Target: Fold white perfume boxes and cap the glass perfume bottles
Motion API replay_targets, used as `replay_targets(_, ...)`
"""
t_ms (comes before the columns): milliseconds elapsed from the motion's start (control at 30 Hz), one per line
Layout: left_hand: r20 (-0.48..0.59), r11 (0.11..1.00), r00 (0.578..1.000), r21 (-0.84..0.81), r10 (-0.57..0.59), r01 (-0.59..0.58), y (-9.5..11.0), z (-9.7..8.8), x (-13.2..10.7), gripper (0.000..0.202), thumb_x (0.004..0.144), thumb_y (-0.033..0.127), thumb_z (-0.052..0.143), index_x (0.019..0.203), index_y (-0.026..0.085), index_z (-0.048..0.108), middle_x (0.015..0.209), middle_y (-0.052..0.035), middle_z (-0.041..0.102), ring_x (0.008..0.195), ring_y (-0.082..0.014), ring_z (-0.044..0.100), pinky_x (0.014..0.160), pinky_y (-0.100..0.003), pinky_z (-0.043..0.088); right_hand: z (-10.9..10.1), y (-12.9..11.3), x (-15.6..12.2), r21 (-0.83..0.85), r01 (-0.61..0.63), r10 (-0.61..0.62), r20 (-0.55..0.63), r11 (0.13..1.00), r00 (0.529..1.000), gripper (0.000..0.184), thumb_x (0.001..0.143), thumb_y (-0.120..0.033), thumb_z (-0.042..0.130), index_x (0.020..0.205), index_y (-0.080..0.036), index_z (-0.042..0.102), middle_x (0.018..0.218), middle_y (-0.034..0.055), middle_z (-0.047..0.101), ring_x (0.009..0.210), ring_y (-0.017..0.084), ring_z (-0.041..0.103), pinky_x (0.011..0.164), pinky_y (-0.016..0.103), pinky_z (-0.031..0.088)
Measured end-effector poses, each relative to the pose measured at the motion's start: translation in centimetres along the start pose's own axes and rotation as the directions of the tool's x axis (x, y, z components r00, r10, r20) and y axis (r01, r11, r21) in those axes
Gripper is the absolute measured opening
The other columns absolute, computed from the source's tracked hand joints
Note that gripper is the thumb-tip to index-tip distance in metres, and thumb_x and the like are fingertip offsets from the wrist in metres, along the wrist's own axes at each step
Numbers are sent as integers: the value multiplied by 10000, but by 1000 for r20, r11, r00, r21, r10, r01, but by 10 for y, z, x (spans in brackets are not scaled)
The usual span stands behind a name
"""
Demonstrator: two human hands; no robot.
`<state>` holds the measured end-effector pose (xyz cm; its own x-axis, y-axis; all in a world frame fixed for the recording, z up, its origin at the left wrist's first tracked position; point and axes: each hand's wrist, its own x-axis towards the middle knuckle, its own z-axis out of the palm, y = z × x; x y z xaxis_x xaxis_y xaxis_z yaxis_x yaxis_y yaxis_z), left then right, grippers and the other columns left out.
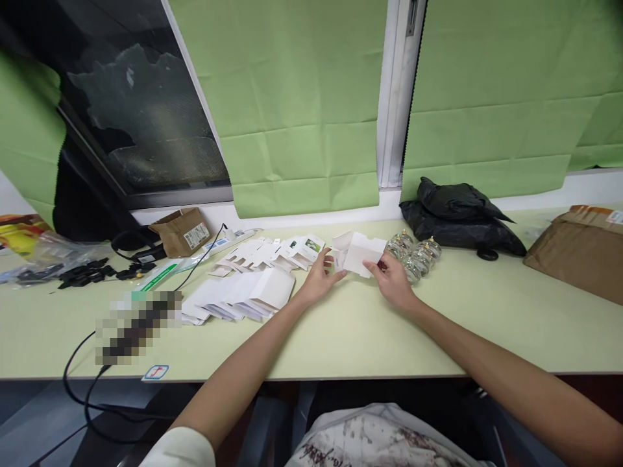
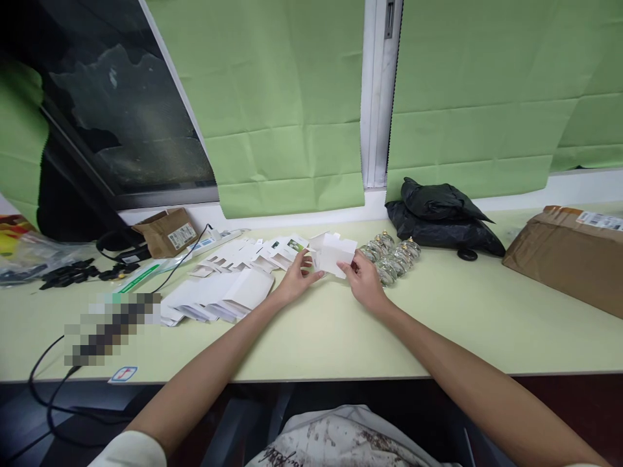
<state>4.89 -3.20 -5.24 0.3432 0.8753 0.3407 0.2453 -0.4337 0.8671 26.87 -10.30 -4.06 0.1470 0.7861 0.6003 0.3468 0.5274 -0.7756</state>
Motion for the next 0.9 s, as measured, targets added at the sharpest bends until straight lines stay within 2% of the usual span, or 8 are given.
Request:
replay_targets(100, 27, 999, 1000, -35, 11, -10, 0, 0, -1, 891, 803, 439, 821, 1536, 252, 351, 1384, -153, 598, 1326, -293, 533, 1020, -424, 446, 1, 1, -1, 35, -18, 17, 16, 999, 1000, 334, 962, -508, 621, 1097, -221, 725, 1157, 89, 689, 952, 254, 622, 822, 393, 517)
replay_targets(233, 20, 998, 1000, -61, 9, -8, 0, 0, -1, 851, 837, 424, 789, 1539, 251, 340, 1376, -167, 624, 1344, -306, 544, 1011, -444, 453, 3, -1, 0, 42, -1, 1, 14, 999, 1000, 340, 962, -511, 617, 1094, -217, 728, 1179, 91, 683, 968, 256, 616, 836, 392, 516)
replay_targets(400, 4, 999, 1000, 34, 12, -13, 6, 2, -3, 820, 812, 463, 807, 1490, 231, 408, 1195, -114, 666, 1140, -269, 614, 932, -401, 476, 2, -3, -1, -3, 1, -1, -15, 1000, 1000, 346, 961, -519, 615, 1097, -218, 718, 1063, 78, 690, 850, 231, 587, 738, 363, 486)
replay_targets(500, 31, 997, 999, 73, 25, -27, 10, 0, -5, 643, 805, 452, 802, 1336, 203, 538, 1135, -97, 644, 1054, -260, 602, 908, -396, 483, 0, -3, 0, -18, -10, 10, -45, 1000, 999, 354, 957, -533, 619, 1088, -218, 711, 1004, 72, 689, 807, 224, 571, 711, 360, 478)
replay_targets(567, 67, 998, 997, 41, 42, -45, 13, -2, -6, 515, 831, 394, 758, 1269, 199, 572, 1188, -105, 623, 1088, -267, 584, 920, -396, 487, -1, -3, 1, 5, -30, 31, -60, 1000, 998, 373, 945, -550, 632, 1107, -221, 705, 1014, 77, 702, 836, 237, 594, 730, 373, 503)
replay_targets(700, 70, 989, 996, -141, 56, -45, 18, -5, -7, 578, 847, 323, 688, 1373, 226, 469, 1368, -112, 563, 1238, -280, 543, 991, -401, 487, 0, -2, 3, 151, -90, 93, -16, 985, 996, 435, 915, -575, 667, 1177, -228, 688, 1147, 104, 722, 997, 286, 667, 831, 432, 572)
replay_targets(800, 67, 970, 994, -232, 82, -65, 23, -8, -8, 374, 842, 281, 630, 1193, 232, 511, 1362, -89, 581, 1278, -274, 527, 1038, -403, 455, 1, -3, 4, 229, -107, 106, 19, 968, 994, 463, 910, -583, 670, 1207, -228, 672, 1194, 107, 725, 1084, 308, 677, 911, 473, 577)
replay_targets(900, 104, 950, 989, -304, 104, -68, 28, -12, -10, 245, 744, 198, 582, 965, 234, 482, 1260, -61, 636, 1197, -262, 561, 980, -392, 464, 1, -5, 4, 279, -118, 117, 23, 953, 993, 477, 910, -586, 672, 1223, -228, 657, 1191, 104, 732, 1088, 308, 680, 921, 472, 576)
